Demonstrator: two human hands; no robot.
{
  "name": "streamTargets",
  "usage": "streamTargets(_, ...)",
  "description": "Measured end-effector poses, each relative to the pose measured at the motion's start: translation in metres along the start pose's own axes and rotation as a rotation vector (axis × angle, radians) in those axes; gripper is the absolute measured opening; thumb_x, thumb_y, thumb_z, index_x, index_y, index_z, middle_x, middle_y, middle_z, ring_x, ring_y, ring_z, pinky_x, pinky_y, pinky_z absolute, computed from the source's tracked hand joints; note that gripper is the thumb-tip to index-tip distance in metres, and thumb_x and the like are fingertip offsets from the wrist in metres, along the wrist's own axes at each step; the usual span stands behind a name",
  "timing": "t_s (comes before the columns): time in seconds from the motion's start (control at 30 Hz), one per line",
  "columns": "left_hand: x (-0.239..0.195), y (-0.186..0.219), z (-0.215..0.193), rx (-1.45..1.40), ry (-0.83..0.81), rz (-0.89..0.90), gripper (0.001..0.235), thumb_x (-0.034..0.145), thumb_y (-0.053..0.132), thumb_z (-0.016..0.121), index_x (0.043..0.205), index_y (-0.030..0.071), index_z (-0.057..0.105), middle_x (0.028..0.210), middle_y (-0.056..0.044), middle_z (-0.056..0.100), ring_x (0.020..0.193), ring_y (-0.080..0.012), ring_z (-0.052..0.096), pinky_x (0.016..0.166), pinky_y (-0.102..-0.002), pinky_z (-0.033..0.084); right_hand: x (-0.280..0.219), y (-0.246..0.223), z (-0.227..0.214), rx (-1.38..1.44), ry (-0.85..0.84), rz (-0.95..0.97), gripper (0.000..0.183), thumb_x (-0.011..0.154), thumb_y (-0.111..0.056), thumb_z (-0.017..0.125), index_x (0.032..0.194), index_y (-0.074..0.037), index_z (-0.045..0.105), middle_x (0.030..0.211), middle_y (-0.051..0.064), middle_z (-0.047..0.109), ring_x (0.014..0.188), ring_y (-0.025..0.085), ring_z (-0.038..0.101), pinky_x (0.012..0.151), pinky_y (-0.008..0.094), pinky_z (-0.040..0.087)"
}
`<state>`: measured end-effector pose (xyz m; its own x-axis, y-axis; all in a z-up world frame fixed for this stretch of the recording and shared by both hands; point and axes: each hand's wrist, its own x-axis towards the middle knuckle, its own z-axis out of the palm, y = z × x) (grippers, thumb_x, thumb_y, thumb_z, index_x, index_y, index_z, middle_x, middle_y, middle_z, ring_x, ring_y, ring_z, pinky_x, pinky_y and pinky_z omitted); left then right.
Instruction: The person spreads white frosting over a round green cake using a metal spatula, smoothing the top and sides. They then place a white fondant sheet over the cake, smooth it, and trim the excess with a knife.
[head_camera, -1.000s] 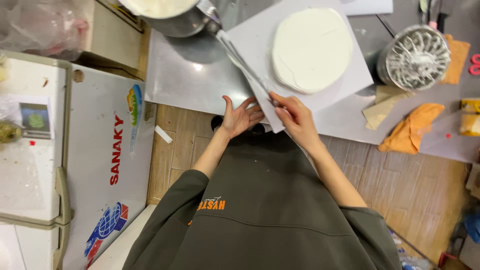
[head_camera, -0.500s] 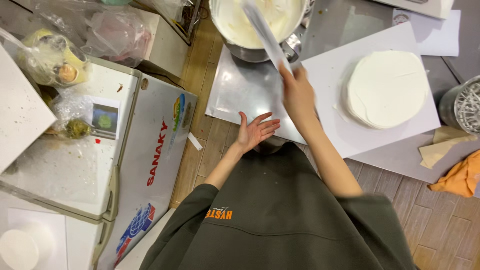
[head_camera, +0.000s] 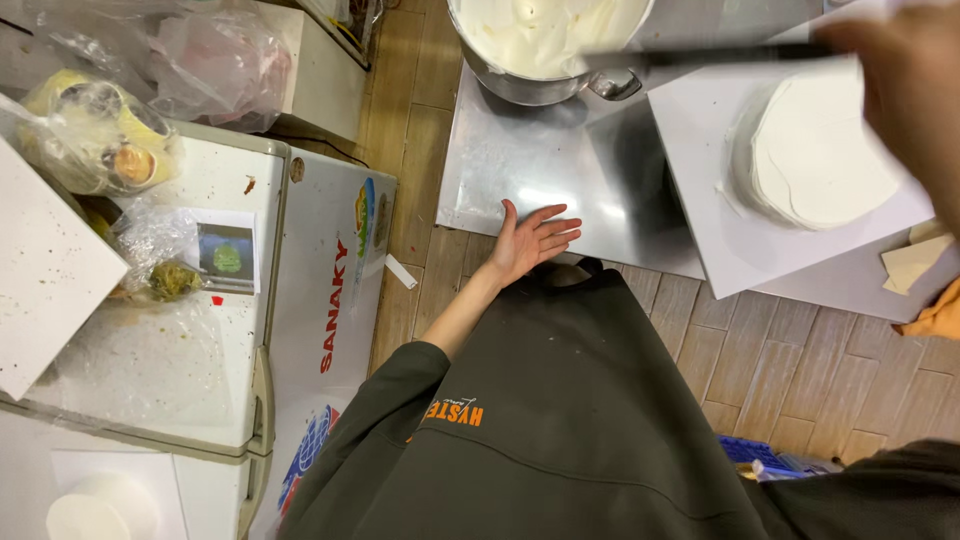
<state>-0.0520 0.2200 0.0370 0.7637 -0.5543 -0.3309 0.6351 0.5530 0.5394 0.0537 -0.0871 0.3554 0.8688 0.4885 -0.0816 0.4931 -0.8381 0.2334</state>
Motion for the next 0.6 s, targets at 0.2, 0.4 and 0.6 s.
streamTargets(0.2, -0.004, 0.002, 0.004, 0.017, 0.000, 0.051, 0.109, 0.089, 0.085, 0.004, 0.158, 0.008, 0.035, 0.155, -0.024, 0.048, 0.147, -0.0362, 0.045, 0.125, -0.052, 0.032, 0.083, -0.029, 0.019, -0.154, 0.024, -0.160, 0.017, 0.105, -0.014, 0.066, 0.122, -0.014, 0.070, 0.102, 0.011, 0.071, 0.076, 0.023, 0.069, 0.066, 0.034, 0.055)
streamTargets(0.4, -0.009, 0.005, -0.002, -0.042, 0.025, 0.085, 0.106, 0.091, 0.084, 0.008, 0.158, 0.008, 0.037, 0.156, -0.022, 0.048, 0.147, -0.0354, 0.045, 0.125, -0.051, 0.032, 0.180, -0.050, 0.014, -0.178, 0.062, -0.251, 0.013, 0.107, -0.016, 0.065, 0.118, -0.011, 0.070, 0.097, 0.011, 0.070, 0.074, 0.023, 0.068, 0.065, 0.035, 0.054)
streamTargets(0.6, -0.017, 0.009, -0.010, -0.033, 0.060, 0.119, 0.104, 0.092, 0.084, 0.009, 0.157, 0.008, 0.037, 0.155, -0.023, 0.049, 0.146, -0.0356, 0.046, 0.125, -0.052, 0.032, 0.199, -0.061, 0.024, -0.112, 0.067, -0.247, 0.012, 0.108, -0.018, 0.064, 0.114, -0.009, 0.070, 0.093, 0.011, 0.070, 0.072, 0.022, 0.067, 0.063, 0.036, 0.054)
